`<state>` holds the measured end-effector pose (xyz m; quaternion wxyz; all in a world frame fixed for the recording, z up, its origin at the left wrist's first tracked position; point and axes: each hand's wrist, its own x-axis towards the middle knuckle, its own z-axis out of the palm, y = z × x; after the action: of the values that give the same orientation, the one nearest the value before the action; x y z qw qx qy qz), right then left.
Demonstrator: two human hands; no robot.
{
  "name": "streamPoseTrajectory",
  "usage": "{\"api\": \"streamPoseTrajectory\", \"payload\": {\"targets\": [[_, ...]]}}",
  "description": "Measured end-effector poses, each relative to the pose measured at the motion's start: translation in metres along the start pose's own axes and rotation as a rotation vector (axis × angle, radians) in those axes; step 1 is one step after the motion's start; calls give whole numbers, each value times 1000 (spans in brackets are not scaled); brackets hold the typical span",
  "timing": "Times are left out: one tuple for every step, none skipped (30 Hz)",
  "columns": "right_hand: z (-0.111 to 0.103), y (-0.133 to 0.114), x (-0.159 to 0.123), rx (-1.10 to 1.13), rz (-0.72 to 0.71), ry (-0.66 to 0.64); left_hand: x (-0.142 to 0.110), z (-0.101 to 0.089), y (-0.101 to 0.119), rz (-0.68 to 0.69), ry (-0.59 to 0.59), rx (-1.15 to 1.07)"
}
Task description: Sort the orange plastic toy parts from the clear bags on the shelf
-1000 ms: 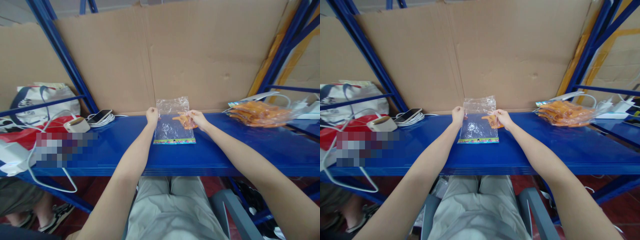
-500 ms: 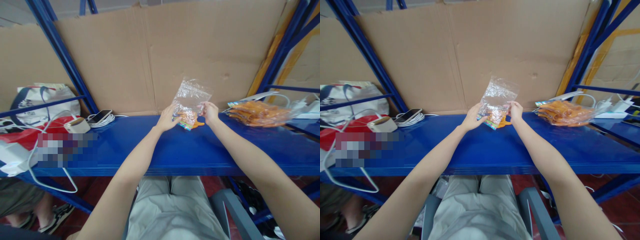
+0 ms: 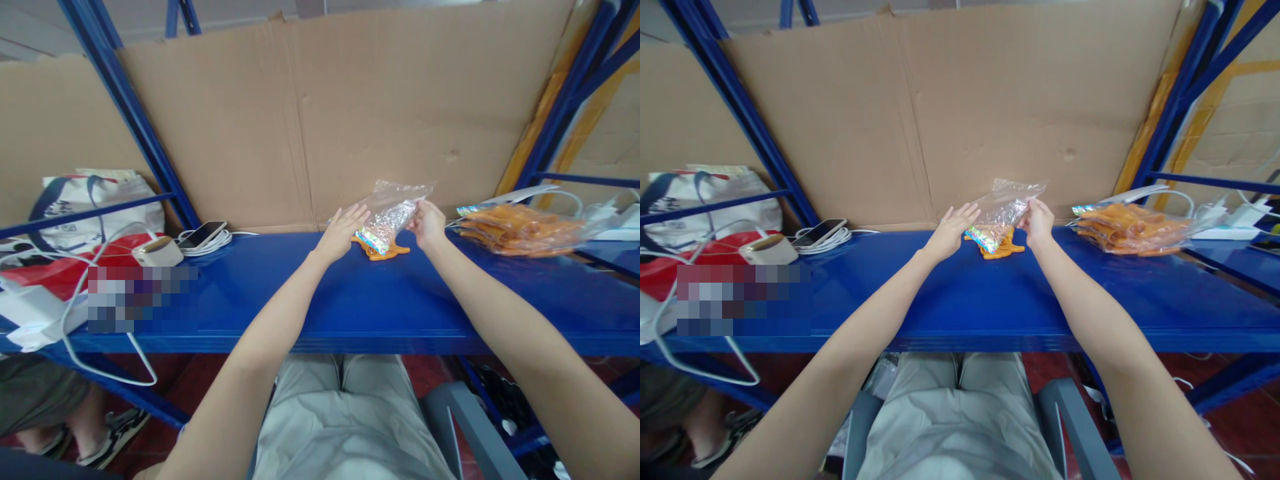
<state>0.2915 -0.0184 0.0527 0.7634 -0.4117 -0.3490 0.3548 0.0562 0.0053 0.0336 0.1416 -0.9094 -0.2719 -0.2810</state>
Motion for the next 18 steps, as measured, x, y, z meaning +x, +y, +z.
{"api": "streamPoseTrajectory", "payload": {"targets": [[0, 0, -1, 0, -8, 9, 0, -5, -4, 5, 9, 31], [0, 0, -1, -2, -17, 8, 0, -10, -8, 8, 14, 60], [0, 0, -3, -6, -27, -2, -1, -15, -13, 3, 15, 88], [0, 0, -4, -12, -36, -15, -2, -20, -18, -11, 13, 113], [1, 0, -5, -16, -43, -30, -5, -26, -24, -30, 8, 137], [1, 0, -6, -19, -47, -42, -9, -32, -31, -55, 1, 159], [1, 0, -8, -23, -49, -50, -14, -38, -38, -82, -7, 180], [2, 1, -9, -29, -50, -59, -21, -44, -45, -111, -14, 200], [2, 2, -10, -41, -53, -72, -30, -51, -53, -141, -20, 217], [3, 3, -12, -57, -56, -87, -40, -57, -61, -169, -29, 233], [4, 4, -13, -78, -59, -107, -52, -63, -69, -199, -43, 249], [6, 6, -15, -103, -63, -127, -65, -68, -76, -239, -61, 270], [7, 8, -17, -130, -69, -149, -79, -73, -83, -289, -86, 296], [9, 10, -19, -164, -75, -176, -93, -77, -89, -349, -118, 324], [10, 12, -20, -206, -82, -205, -107, -81, -94, -415, -157, 354], [12, 15, -22, -258, -89, -240, -120, -84, -99, -485, -202, 384], [13, 17, -24, -318, -99, -282, -132, -87, -103, -560, -251, 409], [14, 19, -26, -382, -123, -327, -142, -89, -107, -643, -304, 426]]}}
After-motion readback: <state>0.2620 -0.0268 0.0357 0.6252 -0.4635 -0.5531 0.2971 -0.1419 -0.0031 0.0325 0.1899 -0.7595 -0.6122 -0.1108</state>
